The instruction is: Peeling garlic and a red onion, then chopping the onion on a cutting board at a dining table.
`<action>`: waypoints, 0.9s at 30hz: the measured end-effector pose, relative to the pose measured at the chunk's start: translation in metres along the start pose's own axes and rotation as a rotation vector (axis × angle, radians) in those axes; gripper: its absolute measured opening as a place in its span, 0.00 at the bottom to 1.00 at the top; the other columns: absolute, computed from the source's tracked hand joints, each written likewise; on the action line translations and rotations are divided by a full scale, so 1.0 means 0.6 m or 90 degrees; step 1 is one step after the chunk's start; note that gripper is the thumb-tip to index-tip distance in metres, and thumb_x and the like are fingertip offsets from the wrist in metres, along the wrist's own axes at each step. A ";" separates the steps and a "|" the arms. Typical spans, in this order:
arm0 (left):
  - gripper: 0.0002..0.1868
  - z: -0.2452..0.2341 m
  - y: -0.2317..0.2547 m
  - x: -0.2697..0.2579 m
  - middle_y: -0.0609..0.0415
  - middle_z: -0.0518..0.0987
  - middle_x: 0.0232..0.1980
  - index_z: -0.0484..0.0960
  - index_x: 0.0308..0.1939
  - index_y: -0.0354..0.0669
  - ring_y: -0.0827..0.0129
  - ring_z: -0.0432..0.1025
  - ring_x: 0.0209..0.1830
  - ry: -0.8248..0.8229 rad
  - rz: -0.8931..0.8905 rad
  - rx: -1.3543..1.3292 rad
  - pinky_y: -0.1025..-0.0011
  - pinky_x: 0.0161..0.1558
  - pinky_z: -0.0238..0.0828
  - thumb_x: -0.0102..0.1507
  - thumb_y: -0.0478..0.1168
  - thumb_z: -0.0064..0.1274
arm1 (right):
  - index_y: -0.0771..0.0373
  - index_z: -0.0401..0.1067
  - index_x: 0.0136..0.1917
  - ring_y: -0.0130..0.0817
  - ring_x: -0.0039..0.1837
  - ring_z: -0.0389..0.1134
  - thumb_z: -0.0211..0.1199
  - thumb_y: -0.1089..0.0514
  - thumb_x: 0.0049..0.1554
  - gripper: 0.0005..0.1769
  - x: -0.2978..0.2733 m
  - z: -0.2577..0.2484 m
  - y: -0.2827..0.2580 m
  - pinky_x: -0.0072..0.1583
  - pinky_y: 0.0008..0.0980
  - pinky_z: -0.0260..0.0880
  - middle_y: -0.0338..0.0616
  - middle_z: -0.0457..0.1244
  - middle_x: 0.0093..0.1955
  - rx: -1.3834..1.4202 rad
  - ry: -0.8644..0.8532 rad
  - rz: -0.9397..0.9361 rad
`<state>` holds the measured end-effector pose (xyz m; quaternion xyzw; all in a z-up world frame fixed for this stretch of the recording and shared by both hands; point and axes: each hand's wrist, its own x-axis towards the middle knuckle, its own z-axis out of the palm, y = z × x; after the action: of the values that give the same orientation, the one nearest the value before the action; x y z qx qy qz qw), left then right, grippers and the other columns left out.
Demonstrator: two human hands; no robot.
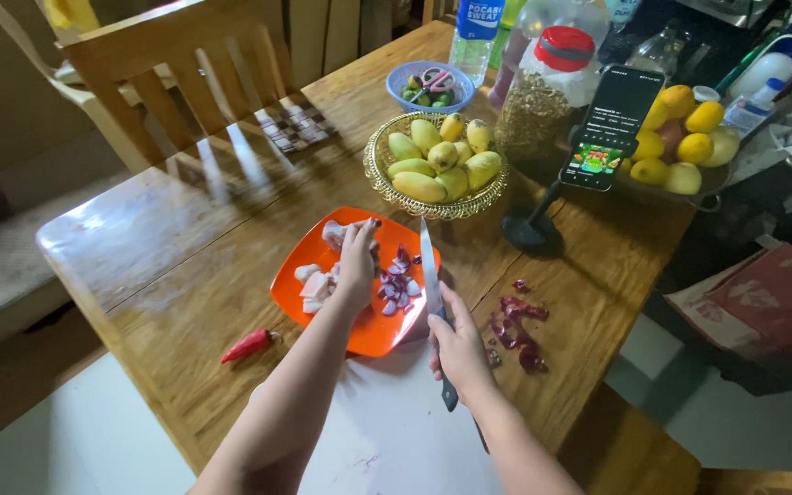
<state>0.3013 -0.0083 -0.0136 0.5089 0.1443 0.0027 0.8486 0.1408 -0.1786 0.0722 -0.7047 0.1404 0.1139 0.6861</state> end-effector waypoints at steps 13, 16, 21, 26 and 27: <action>0.17 0.008 -0.031 0.002 0.42 0.82 0.47 0.86 0.45 0.40 0.50 0.77 0.49 -0.039 0.427 0.615 0.62 0.52 0.74 0.52 0.30 0.58 | 0.43 0.57 0.78 0.24 0.25 0.56 0.51 0.60 0.61 0.32 0.018 0.014 0.002 0.26 0.29 0.58 0.36 0.57 0.34 0.019 -0.010 -0.036; 0.15 0.025 -0.042 0.003 0.42 0.82 0.49 0.85 0.46 0.43 0.47 0.76 0.51 -0.060 0.408 0.698 0.58 0.53 0.74 0.54 0.34 0.62 | 0.43 0.57 0.78 0.24 0.25 0.57 0.51 0.60 0.62 0.31 0.029 0.005 0.011 0.27 0.29 0.59 0.36 0.57 0.35 0.010 -0.006 -0.007; 0.17 0.039 -0.062 0.041 0.42 0.80 0.52 0.82 0.52 0.44 0.46 0.75 0.51 -0.007 0.287 0.816 0.53 0.52 0.72 0.59 0.37 0.56 | 0.41 0.58 0.77 0.26 0.25 0.56 0.51 0.59 0.62 0.31 0.065 -0.004 0.015 0.27 0.29 0.59 0.38 0.57 0.34 0.006 0.021 0.036; 0.15 0.035 -0.086 0.082 0.44 0.80 0.51 0.83 0.49 0.46 0.48 0.75 0.53 -0.029 0.247 0.851 0.55 0.53 0.72 0.58 0.37 0.54 | 0.39 0.58 0.78 0.26 0.26 0.57 0.53 0.59 0.61 0.33 0.080 -0.017 0.007 0.28 0.29 0.60 0.38 0.58 0.34 -0.015 0.050 0.056; 0.12 0.031 -0.096 0.088 0.44 0.81 0.51 0.84 0.47 0.47 0.48 0.75 0.53 -0.031 0.257 0.846 0.55 0.53 0.72 0.59 0.36 0.53 | 0.39 0.58 0.78 0.25 0.27 0.58 0.53 0.59 0.61 0.33 0.077 -0.020 0.005 0.28 0.29 0.60 0.38 0.58 0.34 -0.028 0.061 0.066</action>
<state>0.3482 -0.0440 -0.0678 0.9373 -0.0011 0.0602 0.3433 0.1826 -0.1924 0.0534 -0.7158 0.2067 0.1184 0.6564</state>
